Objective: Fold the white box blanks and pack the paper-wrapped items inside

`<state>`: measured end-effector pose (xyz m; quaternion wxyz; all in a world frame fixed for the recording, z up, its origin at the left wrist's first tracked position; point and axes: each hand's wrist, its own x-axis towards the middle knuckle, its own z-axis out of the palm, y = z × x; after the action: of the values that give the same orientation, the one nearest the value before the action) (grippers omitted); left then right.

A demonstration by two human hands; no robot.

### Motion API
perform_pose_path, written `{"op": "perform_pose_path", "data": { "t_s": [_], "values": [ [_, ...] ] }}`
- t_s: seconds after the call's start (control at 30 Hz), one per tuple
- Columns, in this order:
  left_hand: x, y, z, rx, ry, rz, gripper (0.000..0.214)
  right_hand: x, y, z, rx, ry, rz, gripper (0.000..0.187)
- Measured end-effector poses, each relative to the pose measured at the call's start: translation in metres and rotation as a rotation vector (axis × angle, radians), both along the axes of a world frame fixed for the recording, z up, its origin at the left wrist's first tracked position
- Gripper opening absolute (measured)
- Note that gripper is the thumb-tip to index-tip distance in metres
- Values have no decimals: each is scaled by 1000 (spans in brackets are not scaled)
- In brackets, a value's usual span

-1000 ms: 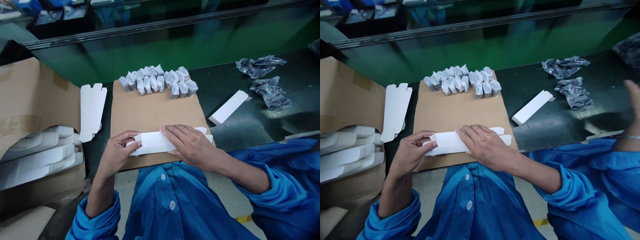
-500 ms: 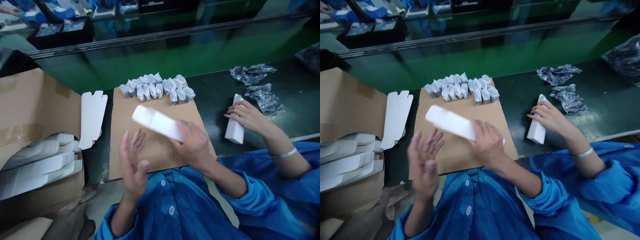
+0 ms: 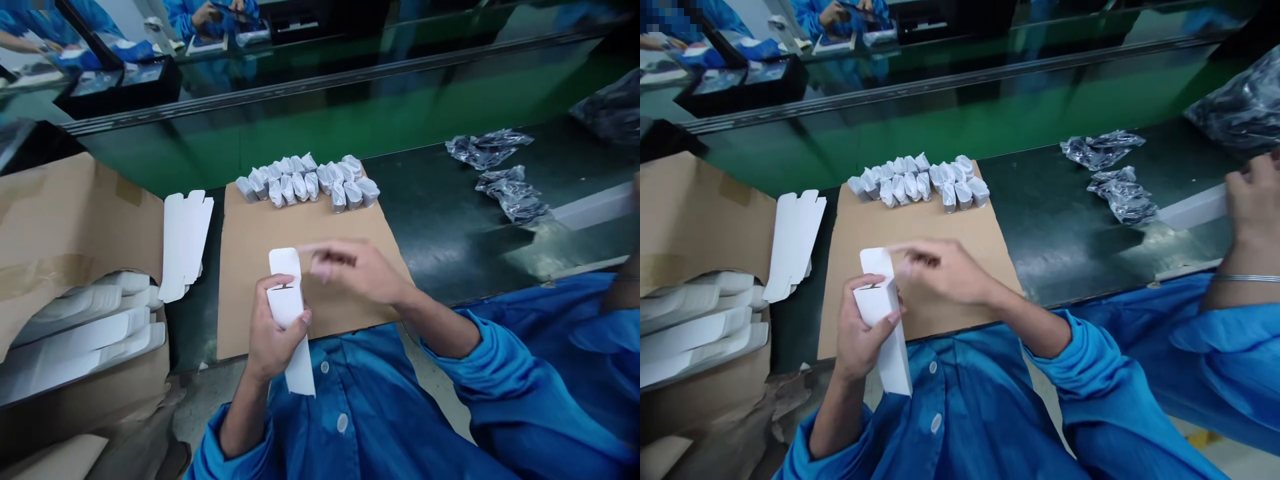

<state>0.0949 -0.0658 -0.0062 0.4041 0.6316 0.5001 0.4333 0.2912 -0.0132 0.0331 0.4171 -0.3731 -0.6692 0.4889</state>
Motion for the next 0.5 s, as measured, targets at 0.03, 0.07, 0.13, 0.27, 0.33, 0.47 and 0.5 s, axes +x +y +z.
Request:
{"op": "perform_pose_path", "data": {
  "t_s": [0.03, 0.07, 0.13, 0.27, 0.33, 0.47, 0.5],
  "values": [
    [0, 0, 0, -55, -17, -40, 43, 1, 5, -1, -83, 96, -79, 29],
    [-1, 0, 1, -96, -21, -75, 42, 1, 9, -1, -164, 176, -128, 33],
    [0, 2, 3, -107, 24, -111, 42, -2, 14, -2, -308, 251, -75, 41],
    [2, 7, 4, 40, 203, -57, 44, -14, 11, -2, -388, 232, 134, 34],
    [3, 6, 1, 149, 232, -15, 49, -17, 5, -1, -363, 240, 138, 29],
    [6, 1, -6, 280, 113, 32, 84, -17, -3, 0, -284, 230, 69, 22],
    [5, 0, -7, 269, 109, 28, 94, -16, -5, 1, -247, 198, 57, 20]
  ]
}}
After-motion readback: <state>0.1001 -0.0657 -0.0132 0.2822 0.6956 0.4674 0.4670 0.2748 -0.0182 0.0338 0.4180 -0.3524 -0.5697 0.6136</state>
